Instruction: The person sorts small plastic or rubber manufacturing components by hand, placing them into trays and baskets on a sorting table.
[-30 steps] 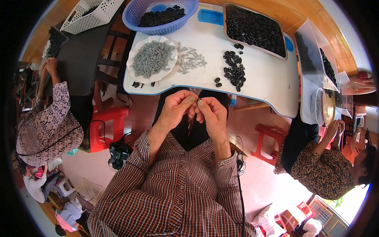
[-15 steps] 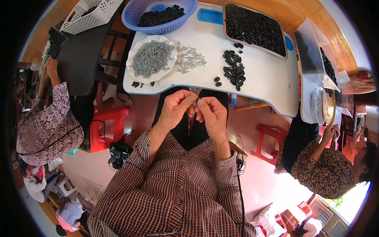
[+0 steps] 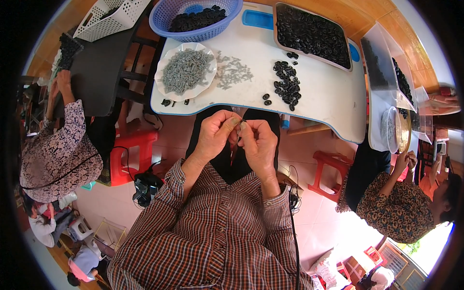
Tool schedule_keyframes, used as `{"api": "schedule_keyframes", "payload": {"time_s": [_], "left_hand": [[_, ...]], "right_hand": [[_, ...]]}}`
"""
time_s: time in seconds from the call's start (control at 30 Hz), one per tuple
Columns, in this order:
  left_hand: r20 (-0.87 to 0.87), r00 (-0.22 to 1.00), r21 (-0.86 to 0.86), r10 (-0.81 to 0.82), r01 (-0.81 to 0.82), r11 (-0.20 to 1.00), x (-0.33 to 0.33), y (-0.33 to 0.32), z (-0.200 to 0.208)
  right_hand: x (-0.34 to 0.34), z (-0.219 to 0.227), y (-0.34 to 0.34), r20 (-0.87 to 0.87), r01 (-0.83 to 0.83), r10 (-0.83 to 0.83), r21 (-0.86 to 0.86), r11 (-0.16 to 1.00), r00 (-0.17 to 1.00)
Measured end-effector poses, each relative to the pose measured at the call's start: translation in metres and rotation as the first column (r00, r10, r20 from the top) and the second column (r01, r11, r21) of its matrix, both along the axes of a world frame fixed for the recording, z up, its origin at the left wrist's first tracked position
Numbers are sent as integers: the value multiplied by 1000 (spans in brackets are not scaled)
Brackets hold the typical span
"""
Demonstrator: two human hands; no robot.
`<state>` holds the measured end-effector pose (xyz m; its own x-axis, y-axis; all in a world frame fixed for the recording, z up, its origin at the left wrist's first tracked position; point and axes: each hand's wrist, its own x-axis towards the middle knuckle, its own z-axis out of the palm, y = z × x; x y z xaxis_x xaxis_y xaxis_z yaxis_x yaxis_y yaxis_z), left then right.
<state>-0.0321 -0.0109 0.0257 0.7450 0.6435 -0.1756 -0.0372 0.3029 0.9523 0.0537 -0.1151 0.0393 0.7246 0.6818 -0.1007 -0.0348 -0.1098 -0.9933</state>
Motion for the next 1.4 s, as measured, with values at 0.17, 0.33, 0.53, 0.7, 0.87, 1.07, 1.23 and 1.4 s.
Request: {"api": "schedule_keyframes", "payload": {"time_s": [0.17,0.33,0.53,0.7,0.87,1.07,1.23,1.4], "left_hand": [[-14,1000,56,9,-8,998,0,0,0],[-13,1000,53,1,0,999,0,-1,2],[-22,1000,66,18,-16,998,-1,-2,-1],[-35,999,128,19,-14,992,-2,-3,-8],[84,994,420,75,-104,902,3,-4,-16],[109,991,632,73,-126,765,3,0,-9],[100,993,388,66,-100,916,0,-3,-7],[77,996,-5,38,-38,999,-3,1,-4]], "right_hand": [[-2,-1,2,81,26,-25,-10,1000,996],[-5,2,4,2,71,-71,0,997,997],[-4,4,4,-132,57,-47,70,996,990],[-1,-3,1,-301,79,-27,162,984,953],[2,-8,-1,-445,113,-33,155,982,895],[7,-4,-3,-570,140,-23,162,977,821],[8,-5,-6,-610,136,18,205,969,792],[3,-1,-6,-545,131,2,204,970,839]]}}
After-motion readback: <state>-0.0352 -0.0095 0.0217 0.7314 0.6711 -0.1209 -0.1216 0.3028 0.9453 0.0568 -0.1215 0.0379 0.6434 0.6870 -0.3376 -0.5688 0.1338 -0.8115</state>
